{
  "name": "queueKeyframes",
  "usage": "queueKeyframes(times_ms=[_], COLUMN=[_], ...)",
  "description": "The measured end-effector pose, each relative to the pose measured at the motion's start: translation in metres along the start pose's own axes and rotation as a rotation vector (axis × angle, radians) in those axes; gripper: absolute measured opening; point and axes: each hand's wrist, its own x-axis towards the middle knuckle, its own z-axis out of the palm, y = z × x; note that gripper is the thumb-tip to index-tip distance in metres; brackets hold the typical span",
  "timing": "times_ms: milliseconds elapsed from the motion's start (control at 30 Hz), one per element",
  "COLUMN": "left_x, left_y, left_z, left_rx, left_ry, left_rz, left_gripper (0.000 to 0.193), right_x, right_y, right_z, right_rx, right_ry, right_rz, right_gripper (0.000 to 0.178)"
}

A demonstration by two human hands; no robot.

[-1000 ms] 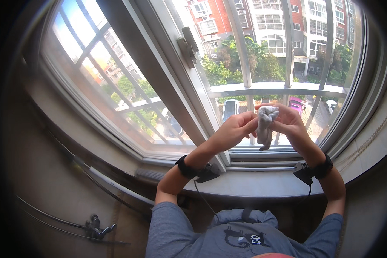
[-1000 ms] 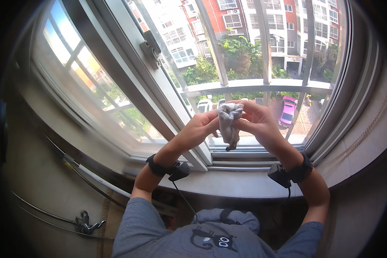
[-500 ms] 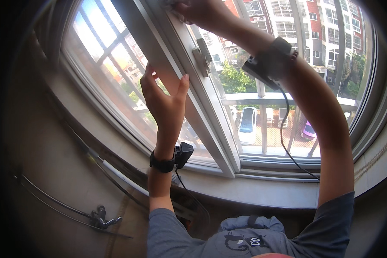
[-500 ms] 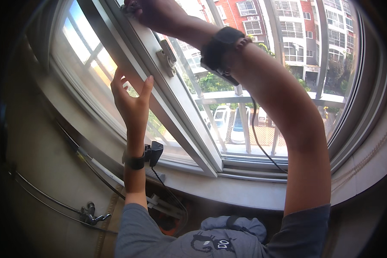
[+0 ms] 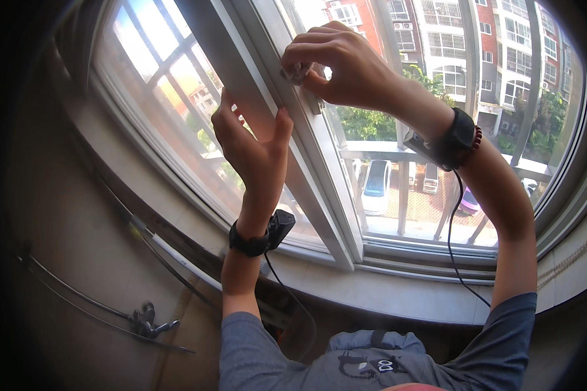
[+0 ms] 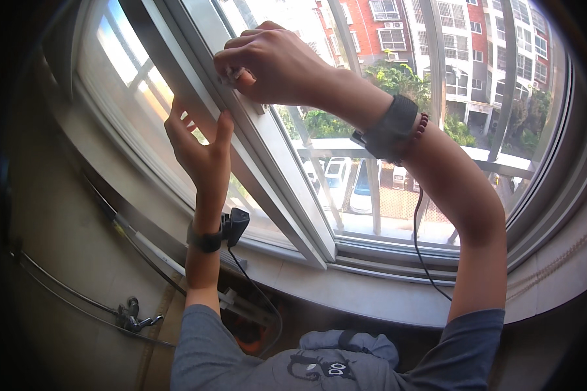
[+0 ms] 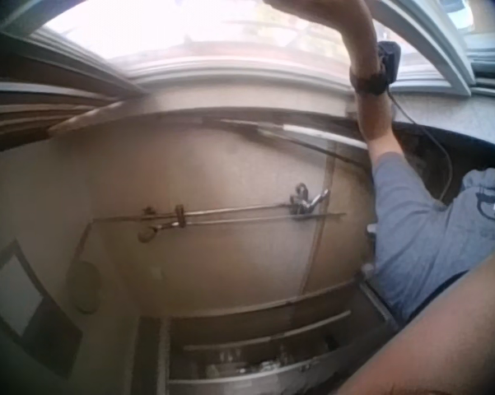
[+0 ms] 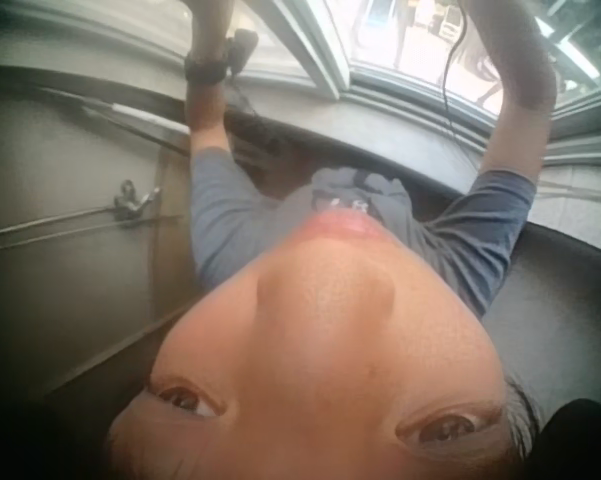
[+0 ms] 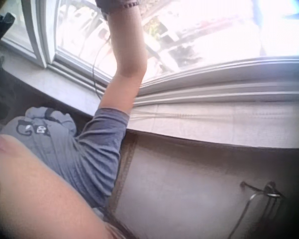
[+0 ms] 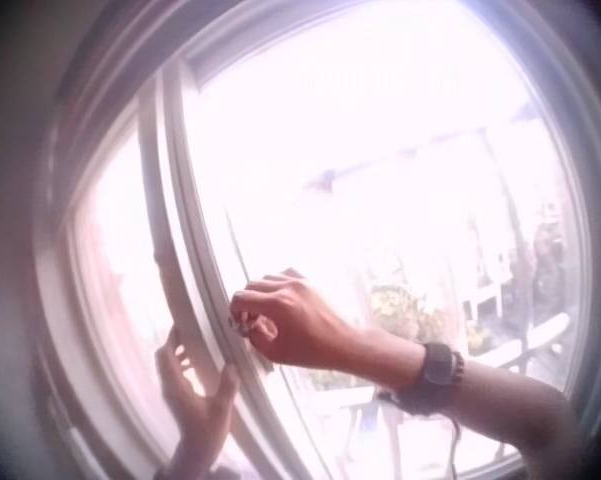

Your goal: The person cleans the window frame and sill using a cloth, wiping the edges and corners of the bay window. They then move to the sink, turn on the tap, and rinse the cloth under running water.

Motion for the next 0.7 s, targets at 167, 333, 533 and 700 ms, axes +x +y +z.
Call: queueKeyframes(times_ms=[167, 333, 533, 700], left_x=[0.000, 0.002, -0.001, -0.002], left_y=[-0.007, -0.005, -0.007, 0.001], left_z=[-0.002, -0.005, -0.006, -0.004], left_rx=[0.025, 0.106, 0.176, 0.264], left_ry=[0.000, -0.024, -0.053, -0.072], left_rz=[0.026, 0.080, 0.082, 0.062], left_gripper=[0.072, 0.076, 0.089, 0.101], right_x=[0.003, 0.002, 0.027, -0.005], right_y=[-0.010, -0.011, -0.005, -0.021], right_z=[-0.007, -0.024, -0.049, -0.009], right_rx=[-0.050, 0.392, 0.575, -0.367], right_ry=[-0.154, 0.188, 0.454, -0.064], right_rz=[-0.195, 0.233, 0.427, -0.030], right_gripper=[0.016, 0.018, 0.009, 0.023])
